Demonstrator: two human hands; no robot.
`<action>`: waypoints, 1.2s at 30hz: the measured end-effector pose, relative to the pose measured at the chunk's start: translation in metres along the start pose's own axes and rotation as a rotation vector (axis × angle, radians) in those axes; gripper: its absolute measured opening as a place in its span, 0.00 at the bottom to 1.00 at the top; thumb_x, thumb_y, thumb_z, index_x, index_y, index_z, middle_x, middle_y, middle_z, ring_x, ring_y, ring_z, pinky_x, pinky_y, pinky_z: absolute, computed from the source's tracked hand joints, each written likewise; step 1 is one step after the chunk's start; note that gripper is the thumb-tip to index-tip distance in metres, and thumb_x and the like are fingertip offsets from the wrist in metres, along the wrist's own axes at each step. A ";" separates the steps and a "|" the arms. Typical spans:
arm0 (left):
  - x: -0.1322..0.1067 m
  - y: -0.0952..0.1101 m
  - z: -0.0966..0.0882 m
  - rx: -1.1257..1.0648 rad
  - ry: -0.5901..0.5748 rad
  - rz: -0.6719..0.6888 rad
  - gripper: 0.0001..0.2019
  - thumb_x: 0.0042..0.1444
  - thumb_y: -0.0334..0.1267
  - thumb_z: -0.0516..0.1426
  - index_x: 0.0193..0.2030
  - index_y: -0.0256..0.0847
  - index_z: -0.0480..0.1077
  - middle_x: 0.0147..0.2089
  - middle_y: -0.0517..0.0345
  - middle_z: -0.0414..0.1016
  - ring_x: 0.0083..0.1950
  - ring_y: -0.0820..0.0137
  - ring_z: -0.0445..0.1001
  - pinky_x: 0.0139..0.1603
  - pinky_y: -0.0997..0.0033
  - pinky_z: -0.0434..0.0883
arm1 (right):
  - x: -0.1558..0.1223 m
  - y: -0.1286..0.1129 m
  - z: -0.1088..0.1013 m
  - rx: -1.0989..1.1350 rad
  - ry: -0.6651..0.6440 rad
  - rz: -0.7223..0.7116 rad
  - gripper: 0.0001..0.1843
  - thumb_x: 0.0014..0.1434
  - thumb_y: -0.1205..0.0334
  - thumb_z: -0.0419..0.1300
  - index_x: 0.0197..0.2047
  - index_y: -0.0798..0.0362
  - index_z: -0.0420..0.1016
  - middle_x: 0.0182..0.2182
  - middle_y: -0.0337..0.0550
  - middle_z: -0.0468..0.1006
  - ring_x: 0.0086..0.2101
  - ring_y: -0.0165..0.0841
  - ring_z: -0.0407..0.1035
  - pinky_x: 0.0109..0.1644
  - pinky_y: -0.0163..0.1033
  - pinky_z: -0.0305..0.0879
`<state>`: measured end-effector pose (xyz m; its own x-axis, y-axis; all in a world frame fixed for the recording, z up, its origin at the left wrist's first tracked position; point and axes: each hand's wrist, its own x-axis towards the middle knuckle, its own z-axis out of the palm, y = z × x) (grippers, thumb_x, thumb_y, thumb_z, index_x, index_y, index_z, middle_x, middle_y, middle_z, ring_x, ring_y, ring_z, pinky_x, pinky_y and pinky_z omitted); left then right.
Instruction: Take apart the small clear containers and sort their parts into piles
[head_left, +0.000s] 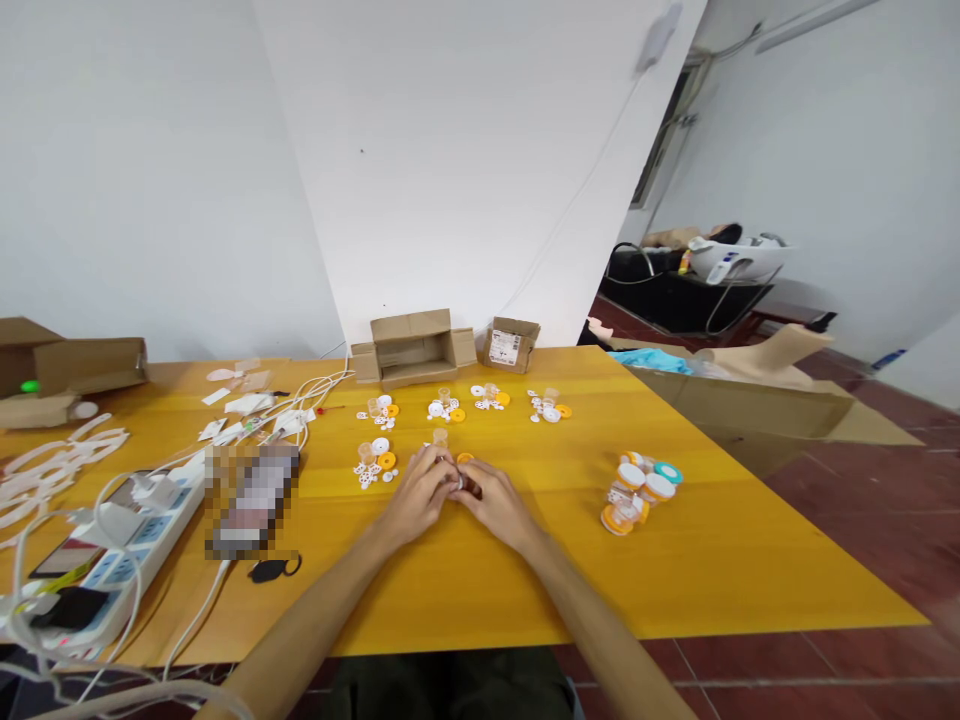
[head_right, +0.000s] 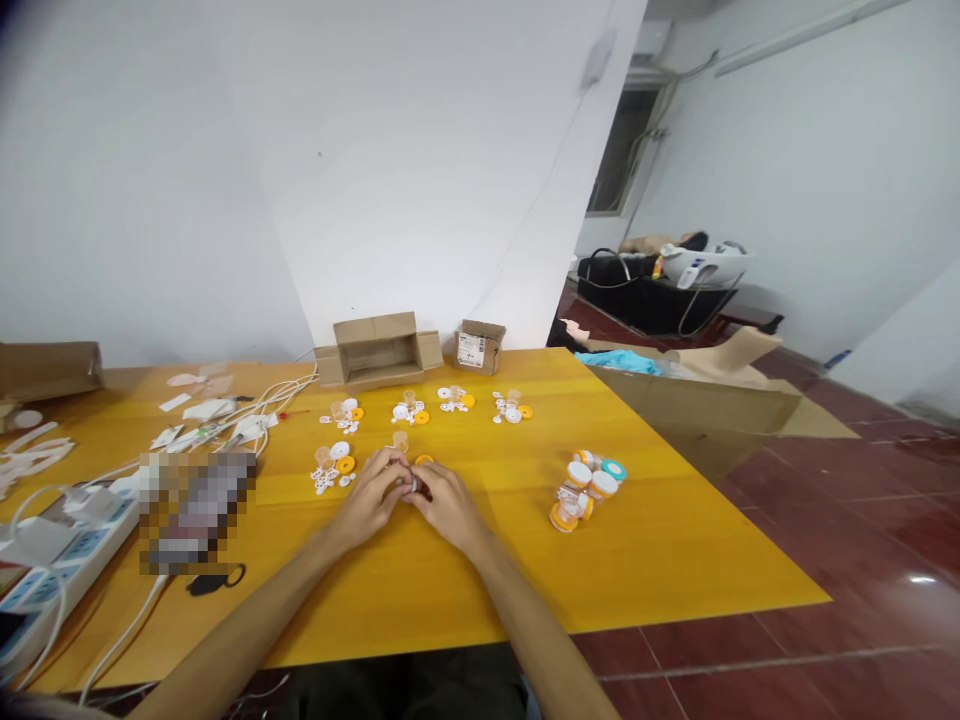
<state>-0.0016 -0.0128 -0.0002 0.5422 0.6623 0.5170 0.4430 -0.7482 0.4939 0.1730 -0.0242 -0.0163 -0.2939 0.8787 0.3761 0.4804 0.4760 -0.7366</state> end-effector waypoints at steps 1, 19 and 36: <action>0.000 0.000 0.000 -0.005 -0.001 -0.001 0.07 0.65 0.29 0.51 0.37 0.44 0.67 0.46 0.55 0.70 0.48 0.65 0.69 0.50 0.64 0.66 | 0.000 0.000 0.000 -0.001 0.000 0.001 0.07 0.56 0.72 0.61 0.33 0.48 0.71 0.31 0.37 0.73 0.33 0.33 0.68 0.39 0.35 0.63; -0.001 -0.001 0.002 0.016 -0.017 -0.008 0.11 0.67 0.30 0.48 0.39 0.44 0.70 0.45 0.53 0.70 0.49 0.64 0.69 0.51 0.63 0.67 | 0.000 -0.002 -0.002 0.018 -0.002 -0.015 0.08 0.58 0.70 0.59 0.38 0.48 0.75 0.34 0.39 0.75 0.36 0.34 0.70 0.42 0.37 0.66; -0.001 -0.001 0.001 0.015 -0.010 -0.002 0.12 0.68 0.31 0.48 0.40 0.44 0.71 0.45 0.52 0.69 0.49 0.64 0.70 0.51 0.62 0.68 | 0.001 -0.001 -0.001 0.026 0.024 0.015 0.06 0.59 0.66 0.59 0.39 0.48 0.76 0.35 0.40 0.77 0.35 0.35 0.71 0.42 0.38 0.67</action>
<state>-0.0015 -0.0123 -0.0023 0.5481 0.6634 0.5093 0.4548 -0.7475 0.4842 0.1737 -0.0238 -0.0146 -0.2670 0.8866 0.3777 0.4628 0.4618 -0.7567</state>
